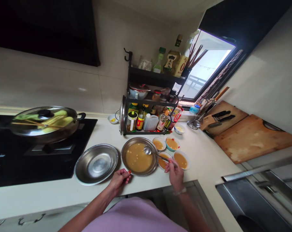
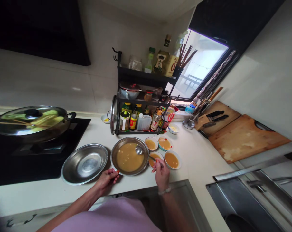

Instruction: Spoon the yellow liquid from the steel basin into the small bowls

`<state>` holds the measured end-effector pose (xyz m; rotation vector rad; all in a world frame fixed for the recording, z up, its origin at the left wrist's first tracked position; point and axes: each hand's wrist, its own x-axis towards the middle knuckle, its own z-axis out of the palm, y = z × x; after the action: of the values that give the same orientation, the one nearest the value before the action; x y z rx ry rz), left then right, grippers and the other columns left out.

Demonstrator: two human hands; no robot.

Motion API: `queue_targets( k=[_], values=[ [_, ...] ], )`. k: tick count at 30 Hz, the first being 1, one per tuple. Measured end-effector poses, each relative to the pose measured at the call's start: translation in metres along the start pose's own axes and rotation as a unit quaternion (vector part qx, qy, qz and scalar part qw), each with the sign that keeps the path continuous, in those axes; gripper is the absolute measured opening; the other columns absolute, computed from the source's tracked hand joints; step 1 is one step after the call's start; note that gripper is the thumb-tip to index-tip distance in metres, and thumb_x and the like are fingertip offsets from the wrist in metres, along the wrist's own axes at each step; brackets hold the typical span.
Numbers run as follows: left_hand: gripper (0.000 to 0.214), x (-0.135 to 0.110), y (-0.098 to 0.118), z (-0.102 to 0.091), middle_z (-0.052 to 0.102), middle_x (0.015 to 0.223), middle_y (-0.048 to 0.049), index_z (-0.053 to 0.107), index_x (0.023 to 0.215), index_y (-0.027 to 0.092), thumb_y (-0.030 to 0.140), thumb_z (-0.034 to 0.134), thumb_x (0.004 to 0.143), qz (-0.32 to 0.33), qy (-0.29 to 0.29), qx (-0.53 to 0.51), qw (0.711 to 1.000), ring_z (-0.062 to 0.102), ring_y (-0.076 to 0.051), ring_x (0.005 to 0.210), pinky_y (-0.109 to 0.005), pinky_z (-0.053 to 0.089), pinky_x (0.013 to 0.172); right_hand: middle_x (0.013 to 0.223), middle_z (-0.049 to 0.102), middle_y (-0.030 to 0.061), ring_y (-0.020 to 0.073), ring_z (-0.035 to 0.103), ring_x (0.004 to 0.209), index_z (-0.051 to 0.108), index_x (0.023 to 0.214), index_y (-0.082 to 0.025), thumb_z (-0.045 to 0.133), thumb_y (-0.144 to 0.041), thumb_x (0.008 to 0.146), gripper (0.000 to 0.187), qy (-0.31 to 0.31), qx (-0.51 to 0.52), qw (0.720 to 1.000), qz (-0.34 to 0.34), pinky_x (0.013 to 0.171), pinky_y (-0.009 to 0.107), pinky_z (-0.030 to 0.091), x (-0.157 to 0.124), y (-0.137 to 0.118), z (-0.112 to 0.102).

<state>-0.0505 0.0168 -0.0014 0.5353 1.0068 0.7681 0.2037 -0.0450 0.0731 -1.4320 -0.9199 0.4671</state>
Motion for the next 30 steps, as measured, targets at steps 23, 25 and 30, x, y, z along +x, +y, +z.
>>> queue_targets(
  k=[23,25,30],
  values=[
    [0.029,0.001,0.0,0.0,0.06,0.052,-0.0032,0.055,0.055,0.012,0.019,0.083,0.057,-0.007,-0.001,-0.005,1.0,0.048,-0.006,0.043,-0.018,0.035,0.043,0.052,0.064,0.0012,0.0144,0.055,0.041,0.06,0.084,-0.015,0.067,-0.045,0.07,0.034,0.103,0.105,0.982,0.119,0.038,0.024,0.042,0.0,0.009,0.001],
    [0.029,0.001,0.0,0.0,0.06,0.051,-0.0032,0.055,0.055,0.012,0.02,0.083,0.056,-0.006,0.0,-0.002,1.0,0.049,-0.007,0.043,-0.018,0.035,0.042,0.052,0.064,0.0017,0.0146,0.055,0.042,0.06,0.08,-0.016,0.067,-0.042,0.069,0.03,0.114,0.121,0.977,0.131,0.037,0.023,0.04,0.002,0.006,0.0],
    [0.03,0.0,0.001,0.001,0.06,0.05,-0.0031,0.055,0.053,0.012,0.021,0.084,0.054,-0.001,-0.003,-0.004,1.0,0.048,-0.007,0.043,-0.018,0.035,0.042,0.052,0.064,0.0011,0.013,0.054,0.042,0.06,0.079,-0.016,0.066,-0.037,0.068,0.025,0.132,0.137,0.974,0.125,0.038,0.022,0.04,0.015,0.0,-0.007]
  ],
)
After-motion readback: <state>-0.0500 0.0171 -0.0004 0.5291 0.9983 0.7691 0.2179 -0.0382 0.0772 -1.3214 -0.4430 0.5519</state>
